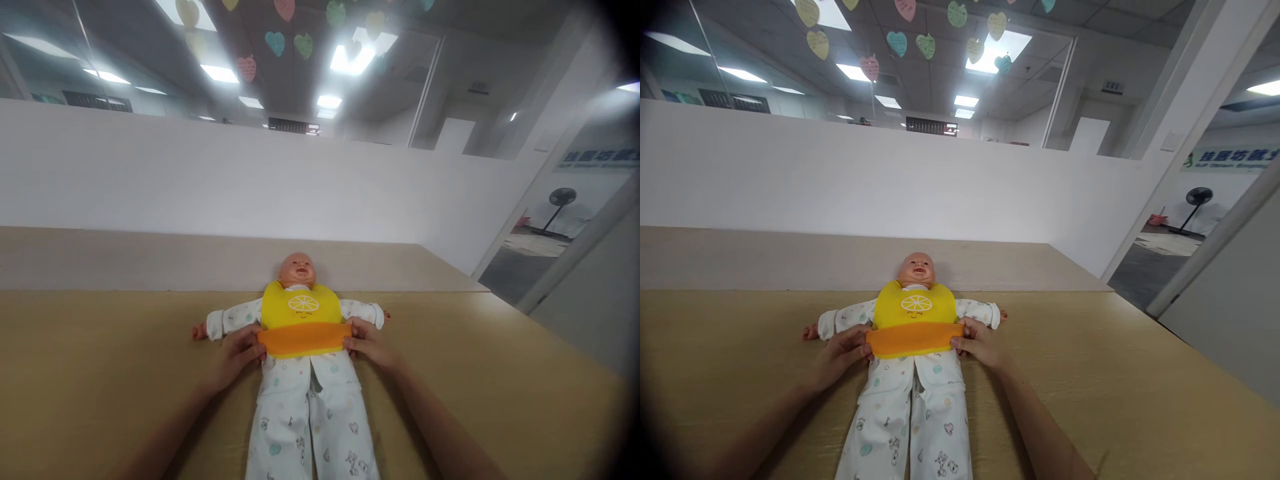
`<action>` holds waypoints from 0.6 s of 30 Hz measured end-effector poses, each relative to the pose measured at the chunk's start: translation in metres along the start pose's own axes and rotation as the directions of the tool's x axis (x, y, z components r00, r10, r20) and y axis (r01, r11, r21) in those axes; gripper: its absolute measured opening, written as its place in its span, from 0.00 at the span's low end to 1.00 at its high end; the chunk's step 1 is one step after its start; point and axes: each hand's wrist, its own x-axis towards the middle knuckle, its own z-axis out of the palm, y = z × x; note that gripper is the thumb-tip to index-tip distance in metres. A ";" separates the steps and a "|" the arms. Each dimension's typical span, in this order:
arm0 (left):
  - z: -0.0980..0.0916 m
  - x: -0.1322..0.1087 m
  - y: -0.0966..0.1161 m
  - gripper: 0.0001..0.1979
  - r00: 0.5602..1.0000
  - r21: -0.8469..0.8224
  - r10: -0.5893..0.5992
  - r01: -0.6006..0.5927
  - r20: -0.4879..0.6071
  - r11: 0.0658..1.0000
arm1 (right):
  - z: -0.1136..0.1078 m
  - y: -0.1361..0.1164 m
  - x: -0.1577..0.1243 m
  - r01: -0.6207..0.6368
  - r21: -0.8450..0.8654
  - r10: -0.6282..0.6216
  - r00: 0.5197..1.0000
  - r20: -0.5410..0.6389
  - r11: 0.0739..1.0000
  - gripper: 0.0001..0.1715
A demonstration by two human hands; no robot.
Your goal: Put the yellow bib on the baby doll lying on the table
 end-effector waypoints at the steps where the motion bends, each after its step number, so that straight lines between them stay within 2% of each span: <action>1: 0.000 0.000 0.000 0.10 1.000 0.008 0.001 -0.001 0.001 1.000 | 0.000 -0.001 0.000 -0.001 -0.001 0.001 1.000 0.002 1.000 0.23; 8: 0.000 0.001 0.000 0.11 1.000 -0.073 -0.022 0.023 0.013 0.997 | -0.001 -0.001 -0.002 0.009 0.044 -0.010 1.000 0.024 0.999 0.21; 14: -0.006 -0.003 0.005 0.14 0.991 -0.264 -0.099 0.119 0.085 0.957 | -0.006 0.002 -0.003 0.045 0.127 -0.050 0.998 0.037 0.991 0.20; 16: -0.005 -0.004 0.008 0.14 0.992 -0.315 -0.120 0.127 0.042 0.941 | -0.006 0.002 -0.003 0.039 0.173 -0.044 0.999 0.023 0.984 0.20; 18: -0.003 -0.003 0.010 0.16 0.987 -0.357 -0.153 0.124 -0.054 0.926 | -0.006 0.003 -0.002 0.028 0.199 -0.029 1.000 0.004 0.980 0.21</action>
